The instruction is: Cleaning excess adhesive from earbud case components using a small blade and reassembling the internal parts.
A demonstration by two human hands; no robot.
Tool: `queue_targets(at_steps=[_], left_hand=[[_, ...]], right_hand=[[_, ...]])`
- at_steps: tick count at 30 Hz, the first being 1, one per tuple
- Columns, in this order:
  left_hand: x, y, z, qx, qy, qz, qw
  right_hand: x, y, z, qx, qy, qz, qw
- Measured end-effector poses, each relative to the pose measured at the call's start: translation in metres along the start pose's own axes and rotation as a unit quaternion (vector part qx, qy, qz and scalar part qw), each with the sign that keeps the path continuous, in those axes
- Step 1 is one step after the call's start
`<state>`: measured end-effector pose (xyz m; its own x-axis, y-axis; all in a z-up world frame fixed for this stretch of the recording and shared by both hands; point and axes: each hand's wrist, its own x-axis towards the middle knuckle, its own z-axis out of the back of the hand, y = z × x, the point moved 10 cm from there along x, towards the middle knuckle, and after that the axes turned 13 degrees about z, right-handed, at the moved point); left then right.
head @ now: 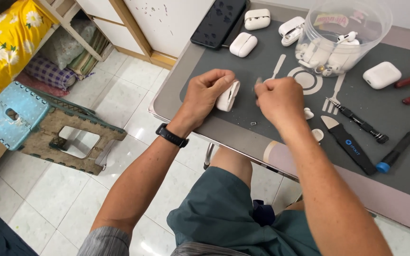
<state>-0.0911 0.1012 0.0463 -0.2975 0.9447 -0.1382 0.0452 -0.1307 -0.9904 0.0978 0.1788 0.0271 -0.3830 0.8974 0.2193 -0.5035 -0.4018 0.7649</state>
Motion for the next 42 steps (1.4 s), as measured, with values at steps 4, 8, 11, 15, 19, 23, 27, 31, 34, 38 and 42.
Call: queue_targets(at_steps=[4, 8, 11, 15, 19, 23, 27, 31, 34, 38, 42], left_hand=[[-0.016, -0.022, 0.001, 0.031, 0.007, -0.049, 0.998], [-0.017, -0.027, 0.003, 0.029, -0.009, -0.132, 0.991], [-0.021, -0.027, -0.004, -0.002, -0.008, -0.151, 0.988], [-0.028, -0.030, -0.006, -0.009, -0.030, -0.167, 0.985], [-0.024, -0.023, -0.007, -0.039, -0.029, -0.161, 0.986], [-0.029, -0.022, -0.007, -0.033, -0.055, -0.148, 0.987], [-0.025, -0.012, -0.005, -0.052, -0.080, -0.121, 0.988], [-0.031, -0.023, -0.006, 0.039, -0.131, -0.139, 0.981], [-0.030, -0.032, -0.005, 0.065, -0.142, -0.161, 0.975], [-0.017, -0.014, -0.006, 0.148, -0.138, -0.067, 0.977], [-0.014, 0.010, -0.011, 0.234, -0.073, 0.023, 0.969]], right_hand=[[-0.007, 0.053, 0.031, -0.089, 0.040, 0.030, 0.995], [-0.029, 0.095, 0.026, 0.059, 0.045, 0.040, 0.996], [-0.035, 0.080, -0.007, 0.269, 0.045, -0.002, 0.962], [-0.037, 0.073, -0.016, 0.372, 0.021, 0.007, 0.928], [-0.046, 0.061, -0.024, 0.400, -0.003, -0.010, 0.916], [-0.052, 0.055, -0.030, 0.425, -0.019, -0.035, 0.904], [-0.053, 0.055, -0.033, 0.426, -0.030, -0.037, 0.904], [-0.053, 0.050, -0.033, 0.416, -0.041, -0.048, 0.907], [-0.055, 0.055, -0.030, 0.389, -0.037, -0.047, 0.919], [-0.063, 0.064, -0.021, 0.368, -0.029, -0.002, 0.929], [-0.065, 0.067, -0.022, 0.355, 0.005, 0.020, 0.935]])
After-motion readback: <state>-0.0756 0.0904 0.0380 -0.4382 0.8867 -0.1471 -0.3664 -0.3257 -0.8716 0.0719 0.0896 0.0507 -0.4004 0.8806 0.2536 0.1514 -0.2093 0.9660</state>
